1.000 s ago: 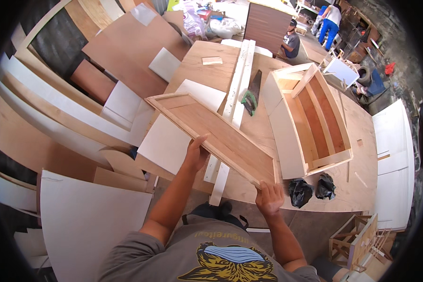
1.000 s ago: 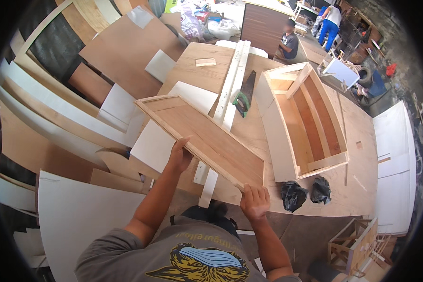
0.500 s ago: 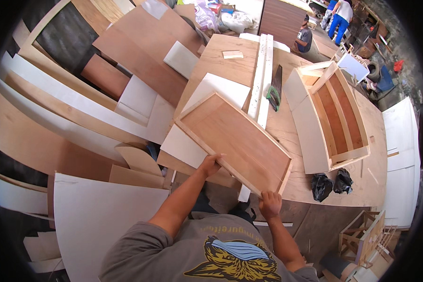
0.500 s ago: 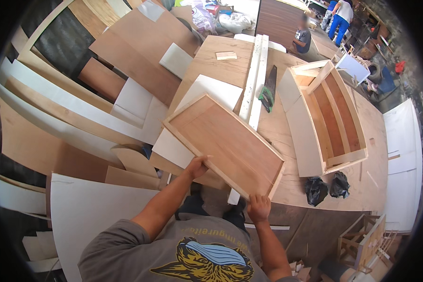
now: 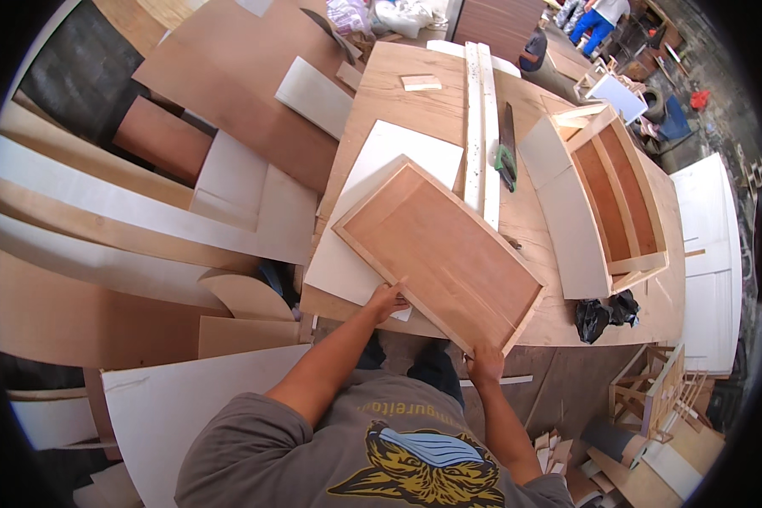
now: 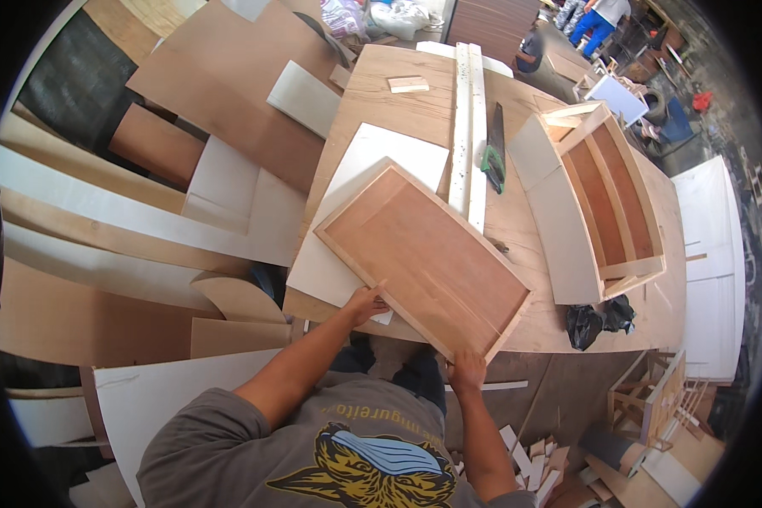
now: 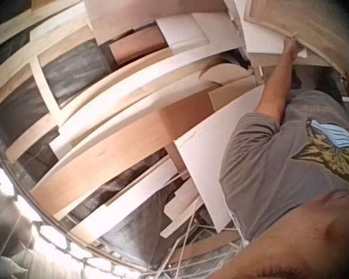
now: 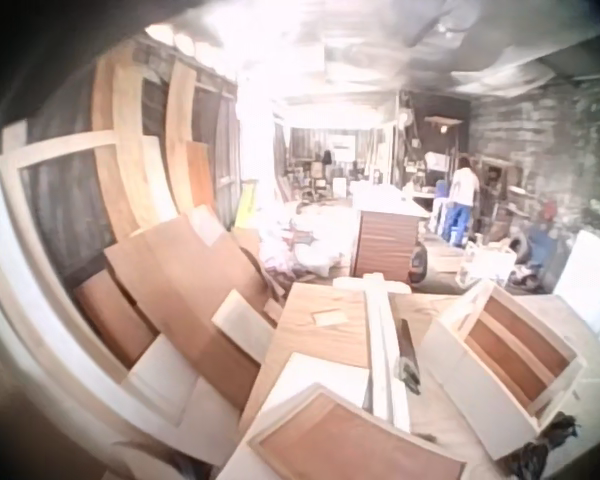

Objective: The person assembles a wooden drawer by hand. They pick up a wooden panel, align it with a wooden frame on a workbench, and hammer nails into the corners to secure the base to the sides.

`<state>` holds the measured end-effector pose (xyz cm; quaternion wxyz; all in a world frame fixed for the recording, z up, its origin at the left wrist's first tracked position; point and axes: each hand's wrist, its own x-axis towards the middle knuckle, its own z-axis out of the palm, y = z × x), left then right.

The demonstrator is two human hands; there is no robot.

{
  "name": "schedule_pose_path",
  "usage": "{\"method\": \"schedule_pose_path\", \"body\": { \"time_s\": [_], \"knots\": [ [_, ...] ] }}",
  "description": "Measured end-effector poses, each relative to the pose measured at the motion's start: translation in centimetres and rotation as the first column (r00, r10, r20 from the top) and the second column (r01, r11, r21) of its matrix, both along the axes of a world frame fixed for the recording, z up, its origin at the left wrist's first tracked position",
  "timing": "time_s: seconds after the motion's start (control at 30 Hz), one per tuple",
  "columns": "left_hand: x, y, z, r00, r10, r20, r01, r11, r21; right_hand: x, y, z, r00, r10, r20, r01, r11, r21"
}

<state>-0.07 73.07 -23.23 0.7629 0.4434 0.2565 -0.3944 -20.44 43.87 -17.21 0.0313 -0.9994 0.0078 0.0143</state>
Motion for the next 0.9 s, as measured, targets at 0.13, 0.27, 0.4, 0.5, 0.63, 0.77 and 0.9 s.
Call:
{"method": "schedule_pose_path", "body": {
  "time_s": [0.13,0.27,0.4,0.5,0.63,0.77,0.9],
  "knots": [
    [-0.2,0.3,-0.6,0.997,0.046,0.06,-0.046,0.999,0.007,1.2,1.6,0.4,0.994,-0.032,-0.104,0.034,0.999,0.02],
    [0.2,0.2,-1.1,0.997,0.065,0.029,-0.066,0.996,0.063,1.3,1.9,0.2,0.993,-0.011,-0.116,0.017,0.999,0.052],
    [-0.1,0.0,-1.4,0.997,0.071,0.01,-0.072,0.995,0.072,1.1,1.5,-0.5,0.986,-0.008,-0.164,0.019,0.998,0.067],
    [0.0,0.0,-1.6,0.999,0.03,-0.013,-0.028,0.99,0.136,0.9,1.3,-0.9,0.983,-0.032,-0.18,0.051,0.993,0.104],
    [-0.1,0.1,-1.4,0.999,0.033,0.003,-0.033,0.993,0.11,0.7,1.2,-1.0,0.973,-0.068,-0.22,0.091,0.991,0.098],
    [-0.1,0.4,0.2,0.999,0.022,0.044,-0.027,0.994,0.105,1.0,0.3,0.1,0.968,-0.208,-0.139,0.235,0.946,0.223],
    [0.6,1.0,0.5,0.997,-0.022,0.069,0.017,0.997,0.072,1.0,-1.5,-0.3,0.865,-0.493,0.095,0.46,0.854,0.242]
  ]
}}
